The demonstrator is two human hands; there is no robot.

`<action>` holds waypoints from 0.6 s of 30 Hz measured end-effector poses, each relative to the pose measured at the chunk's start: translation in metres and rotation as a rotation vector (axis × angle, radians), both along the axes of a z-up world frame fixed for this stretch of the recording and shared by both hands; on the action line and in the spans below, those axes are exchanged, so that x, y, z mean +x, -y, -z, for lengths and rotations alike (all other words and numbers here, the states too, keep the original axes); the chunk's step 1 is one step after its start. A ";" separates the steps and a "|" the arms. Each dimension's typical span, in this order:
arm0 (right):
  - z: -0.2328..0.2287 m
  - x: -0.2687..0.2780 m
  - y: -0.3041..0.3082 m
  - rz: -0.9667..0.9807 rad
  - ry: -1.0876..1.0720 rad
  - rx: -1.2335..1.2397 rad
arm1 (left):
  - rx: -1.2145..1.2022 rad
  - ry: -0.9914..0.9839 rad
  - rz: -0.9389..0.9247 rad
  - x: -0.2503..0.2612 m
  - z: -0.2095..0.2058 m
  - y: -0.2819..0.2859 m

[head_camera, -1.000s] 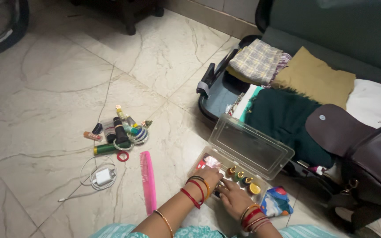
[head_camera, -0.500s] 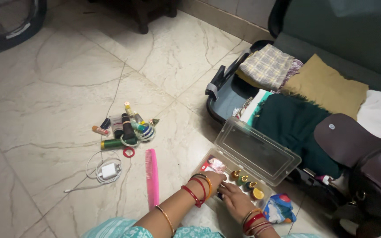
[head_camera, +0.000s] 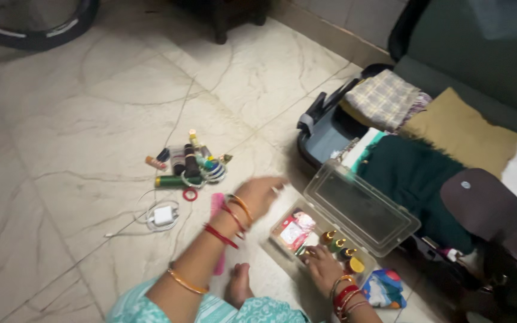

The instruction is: The person sorts various cosmetics, sewing supplies, and small containers from the floor and packs them into a clear plastic case and a suitcase.

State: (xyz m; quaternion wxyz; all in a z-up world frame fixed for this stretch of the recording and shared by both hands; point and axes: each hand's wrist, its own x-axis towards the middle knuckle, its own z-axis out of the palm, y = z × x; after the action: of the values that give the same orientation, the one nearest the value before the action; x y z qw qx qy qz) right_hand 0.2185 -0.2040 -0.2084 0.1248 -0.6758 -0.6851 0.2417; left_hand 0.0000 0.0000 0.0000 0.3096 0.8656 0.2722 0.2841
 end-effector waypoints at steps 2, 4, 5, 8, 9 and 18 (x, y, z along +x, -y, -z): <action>0.001 0.001 0.001 0.070 0.066 -0.102 | -0.081 0.045 -0.174 -0.036 -0.024 -0.020; 0.002 0.001 0.001 0.057 0.051 -0.064 | -0.090 0.032 -0.347 -0.082 -0.048 -0.039; 0.003 0.002 0.002 0.053 0.039 -0.025 | -0.143 0.122 -0.411 -0.103 -0.056 -0.046; 0.002 0.004 0.003 0.026 0.062 0.096 | -0.046 0.254 -0.624 -0.163 -0.059 -0.065; -0.001 0.005 0.002 0.018 0.062 0.093 | -0.049 0.253 -0.632 -0.179 -0.052 -0.074; -0.056 -0.008 -0.001 0.125 -0.192 0.195 | -0.202 -0.368 -1.000 -0.234 0.089 -0.159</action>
State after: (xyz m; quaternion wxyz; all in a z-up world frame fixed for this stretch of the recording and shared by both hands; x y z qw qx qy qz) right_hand 0.2104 -0.2034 -0.1522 0.2696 -0.6757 -0.6466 0.2295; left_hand -0.2341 0.1586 -0.0891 0.1655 0.6320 0.7265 0.2129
